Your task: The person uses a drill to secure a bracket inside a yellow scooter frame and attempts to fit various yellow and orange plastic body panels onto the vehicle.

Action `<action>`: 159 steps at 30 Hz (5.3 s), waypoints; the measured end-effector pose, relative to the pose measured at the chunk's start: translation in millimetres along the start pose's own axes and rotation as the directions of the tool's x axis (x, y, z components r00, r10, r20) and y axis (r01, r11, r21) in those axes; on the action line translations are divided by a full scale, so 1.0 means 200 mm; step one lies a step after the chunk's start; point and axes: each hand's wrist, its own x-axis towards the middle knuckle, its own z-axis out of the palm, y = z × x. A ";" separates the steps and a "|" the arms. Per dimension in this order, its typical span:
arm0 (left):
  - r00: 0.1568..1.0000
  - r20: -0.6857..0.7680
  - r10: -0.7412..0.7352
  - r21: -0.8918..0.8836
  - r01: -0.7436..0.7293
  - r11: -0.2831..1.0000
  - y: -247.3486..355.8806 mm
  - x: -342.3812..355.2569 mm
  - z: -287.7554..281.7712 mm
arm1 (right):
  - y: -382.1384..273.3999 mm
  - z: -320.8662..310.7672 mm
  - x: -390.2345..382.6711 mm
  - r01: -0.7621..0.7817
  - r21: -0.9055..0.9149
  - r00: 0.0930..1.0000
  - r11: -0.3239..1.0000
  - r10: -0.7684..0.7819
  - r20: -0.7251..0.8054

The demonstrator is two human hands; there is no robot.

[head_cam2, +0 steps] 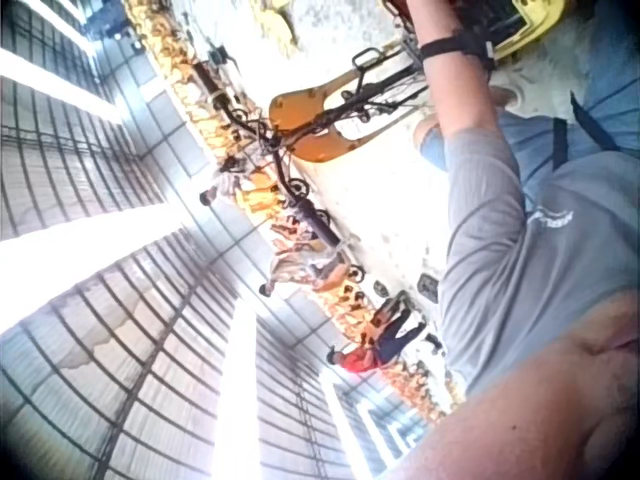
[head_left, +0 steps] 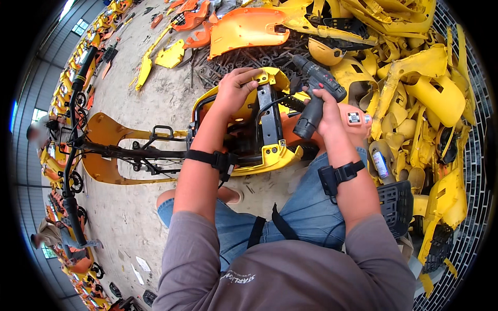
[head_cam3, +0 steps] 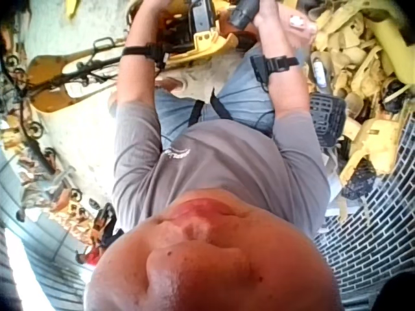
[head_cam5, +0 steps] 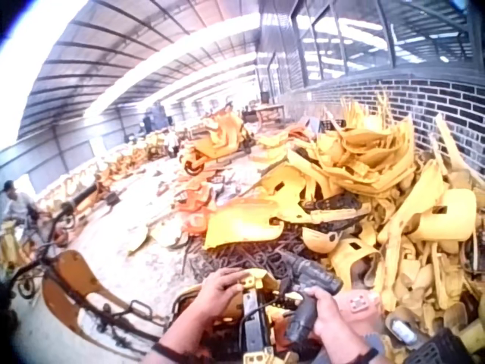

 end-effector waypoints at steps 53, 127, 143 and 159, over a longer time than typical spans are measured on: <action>0.529 -0.848 -0.034 0.528 0.836 -0.147 0.50 -2.00 -1.83 | 0.03 -0.33 0.00 0.108 0.034 0.993 0.994 -0.106 -0.056; 0.091 -0.150 -0.985 0.026 0.996 0.088 0.00 -3.71 0.01 | -0.47 -1.00 0.02 0.327 0.468 0.944 0.821 -0.306 -0.122; 0.367 -0.677 -0.638 -0.402 0.541 0.739 0.48 -2.45 -0.74 | -0.44 -0.89 -0.01 0.381 0.340 0.914 0.860 -0.296 -0.277; 0.082 0.523 -0.849 0.487 0.788 0.376 -0.66 -1.57 0.75 | -0.44 -0.91 -0.09 0.136 0.368 0.989 0.920 -0.150 0.008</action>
